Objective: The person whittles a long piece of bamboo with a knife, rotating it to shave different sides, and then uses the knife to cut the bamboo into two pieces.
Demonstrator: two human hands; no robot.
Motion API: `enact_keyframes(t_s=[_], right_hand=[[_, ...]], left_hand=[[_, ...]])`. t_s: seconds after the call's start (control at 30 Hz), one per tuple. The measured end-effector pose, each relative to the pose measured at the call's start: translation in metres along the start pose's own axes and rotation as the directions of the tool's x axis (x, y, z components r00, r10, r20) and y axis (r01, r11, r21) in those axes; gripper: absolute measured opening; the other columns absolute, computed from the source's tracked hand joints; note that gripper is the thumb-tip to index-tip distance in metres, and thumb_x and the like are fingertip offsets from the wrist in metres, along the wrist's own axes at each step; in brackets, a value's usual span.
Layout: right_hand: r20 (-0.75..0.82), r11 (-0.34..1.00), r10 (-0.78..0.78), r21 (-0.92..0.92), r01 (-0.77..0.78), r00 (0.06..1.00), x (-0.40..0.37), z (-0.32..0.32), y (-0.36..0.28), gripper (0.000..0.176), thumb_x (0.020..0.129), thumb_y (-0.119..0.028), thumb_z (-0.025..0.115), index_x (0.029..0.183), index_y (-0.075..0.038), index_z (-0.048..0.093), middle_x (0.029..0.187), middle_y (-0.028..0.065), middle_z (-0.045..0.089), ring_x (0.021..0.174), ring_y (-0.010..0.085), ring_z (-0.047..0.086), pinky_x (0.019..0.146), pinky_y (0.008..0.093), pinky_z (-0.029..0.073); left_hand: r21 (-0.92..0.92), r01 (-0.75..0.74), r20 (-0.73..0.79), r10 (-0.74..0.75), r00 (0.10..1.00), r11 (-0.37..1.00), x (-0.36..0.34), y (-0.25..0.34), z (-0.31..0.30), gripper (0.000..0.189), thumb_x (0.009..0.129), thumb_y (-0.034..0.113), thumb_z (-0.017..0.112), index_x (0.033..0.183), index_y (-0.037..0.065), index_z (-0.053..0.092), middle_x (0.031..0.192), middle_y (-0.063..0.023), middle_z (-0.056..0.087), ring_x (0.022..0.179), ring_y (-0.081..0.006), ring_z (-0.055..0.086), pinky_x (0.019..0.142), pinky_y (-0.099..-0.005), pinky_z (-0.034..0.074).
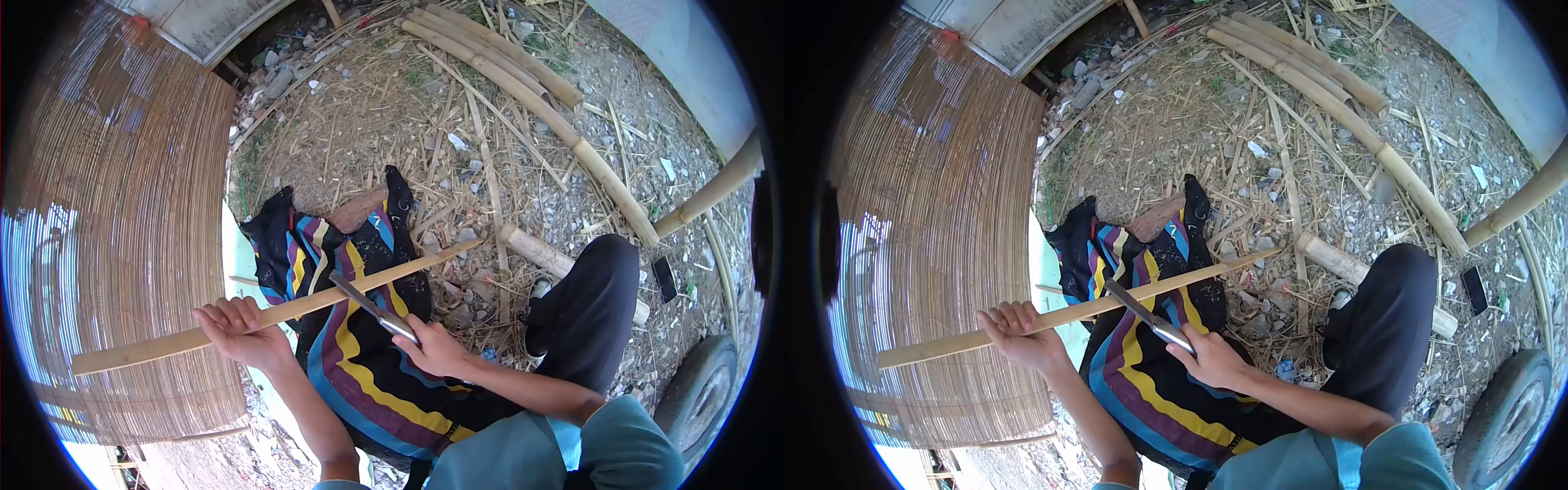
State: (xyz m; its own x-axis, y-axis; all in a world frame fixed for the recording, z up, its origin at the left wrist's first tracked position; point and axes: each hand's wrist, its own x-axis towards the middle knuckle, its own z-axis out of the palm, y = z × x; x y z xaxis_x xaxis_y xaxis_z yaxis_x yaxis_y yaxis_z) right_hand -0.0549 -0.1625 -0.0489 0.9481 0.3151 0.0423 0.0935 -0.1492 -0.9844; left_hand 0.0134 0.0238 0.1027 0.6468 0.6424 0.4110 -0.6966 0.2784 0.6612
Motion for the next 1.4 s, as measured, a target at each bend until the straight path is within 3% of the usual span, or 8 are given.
enact_keyframes(t_s=[0.27, 0.4, 0.53, 0.67, 0.7, 0.97, 1.13, 1.4], right_hand=[[-0.261, 0.964, 0.265, 0.1, -0.247, 0.928, -0.022, 0.018, 0.067, 0.031, 0.092, -0.031, 0.049, 0.094, -0.001, 0.046, 0.063, 0.0235, 0.056, 0.065, 0.043, 0.059, 0.054, 0.0464, 0.045], [-0.159, 0.97, 0.228, 0.119, -0.211, 0.961, -0.004, 0.016, 0.062, 0.031, 0.091, -0.032, 0.049, 0.094, -0.001, 0.046, 0.063, 0.0244, 0.056, 0.064, 0.044, 0.058, 0.054, 0.047, 0.045], [-0.312, 0.998, 0.063, 0.04, -0.054, 0.948, 0.012, 0.034, 0.108, 0.029, 0.089, -0.028, 0.054, 0.092, 0.0, 0.047, 0.064, 0.0254, 0.056, 0.064, 0.044, 0.058, 0.052, 0.0465, 0.045], [-0.503, 0.909, 0.401, 0.113, -0.401, 0.766, 0.021, 0.046, 0.193, 0.029, 0.09, -0.029, 0.052, 0.09, 0.0, 0.051, 0.063, 0.0201, 0.056, 0.063, 0.0383, 0.061, 0.053, 0.0442, 0.044], [-0.469, 0.913, 0.398, 0.116, -0.392, 0.789, 0.019, 0.037, 0.188, 0.037, 0.09, -0.036, 0.05, 0.093, 0.0, 0.049, 0.065, 0.0263, 0.057, 0.067, 0.0468, 0.057, 0.055, 0.0511, 0.043], [-0.291, 0.99, 0.077, 0.133, -0.039, 0.954, 0.013, 0.052, 0.115, 0.027, 0.087, -0.027, 0.055, 0.09, -0.001, 0.045, 0.06, 0.023, 0.051, 0.064, 0.0431, 0.057, 0.054, 0.0448, 0.042], [-0.597, 0.941, 0.325, 0.131, -0.311, 0.733, 0.023, 0.061, 0.179, 0.035, 0.09, -0.034, 0.052, 0.095, 0.0, 0.047, 0.066, 0.0268, 0.056, 0.067, 0.0458, 0.057, 0.055, 0.048, 0.043], [-0.282, 0.992, 0.103, 0.102, -0.077, 0.954, 0.016, 0.035, 0.118, 0.03, 0.089, -0.031, 0.053, 0.097, -0.002, 0.047, 0.066, 0.0261, 0.055, 0.068, 0.0454, 0.058, 0.055, 0.0481, 0.044]], left_hand=[[0.167, -0.076, -0.244, 0.116, 0.963, 0.983, -0.011, -0.016, 0.02, 0.042, 0.093, 0.035, 0.051, 0.063, 0.015, 0.029, 0.047, 0.0043, 0.025, 0.034, -0.0043, 0.022, 0.033, -0.0194, 0.019], [0.27, -0.088, -0.248, 0.157, 0.956, 0.959, -0.003, -0.02, 0.012, 0.043, 0.092, 0.037, 0.052, 0.064, 0.015, 0.029, 0.047, 0.004, 0.024, 0.036, -0.0048, 0.022, 0.034, -0.0202, 0.019], [0.342, -0.059, -0.383, 0.196, 0.903, 0.938, -0.002, -0.022, 0.014, 0.044, 0.092, 0.038, 0.052, 0.064, 0.013, 0.029, 0.048, 0.0027, 0.025, 0.037, -0.0061, 0.023, 0.036, -0.0214, 0.02], [0.4, -0.015, -0.452, 0.211, 0.867, 0.917, 0.01, -0.024, -0.004, 0.044, 0.092, 0.039, 0.051, 0.064, 0.013, 0.03, 0.048, 0.0024, 0.025, 0.038, -0.0074, 0.023, 0.037, -0.0224, 0.02], [0.418, -0.01, -0.458, 0.219, 0.862, 0.909, 0.01, -0.023, -0.005, 0.044, 0.092, 0.039, 0.051, 0.063, 0.013, 0.03, 0.048, 0.0024, 0.025, 0.038, -0.0076, 0.023, 0.037, -0.023, 0.02], [0.429, 0.008, -0.458, 0.21, 0.864, 0.903, 0.001, -0.024, 0.008, 0.043, 0.09, 0.036, 0.057, 0.064, 0.01, 0.034, 0.05, 0.0014, 0.031, 0.04, -0.0075, 0.028, 0.037, -0.0227, 0.022], [0.395, 0.021, -0.573, 0.228, 0.787, 0.918, 0.011, -0.031, -0.001, 0.04, 0.085, 0.03, 0.065, 0.067, 0.009, 0.037, 0.051, 0.0015, 0.035, 0.041, -0.007, 0.034, 0.038, -0.0212, 0.026], [0.422, 0.029, -0.458, 0.186, 0.869, 0.906, -0.004, -0.037, 0.021, 0.042, 0.083, 0.032, 0.067, 0.066, 0.009, 0.036, 0.05, 0.0011, 0.036, 0.04, -0.0079, 0.034, 0.038, -0.0213, 0.026]])
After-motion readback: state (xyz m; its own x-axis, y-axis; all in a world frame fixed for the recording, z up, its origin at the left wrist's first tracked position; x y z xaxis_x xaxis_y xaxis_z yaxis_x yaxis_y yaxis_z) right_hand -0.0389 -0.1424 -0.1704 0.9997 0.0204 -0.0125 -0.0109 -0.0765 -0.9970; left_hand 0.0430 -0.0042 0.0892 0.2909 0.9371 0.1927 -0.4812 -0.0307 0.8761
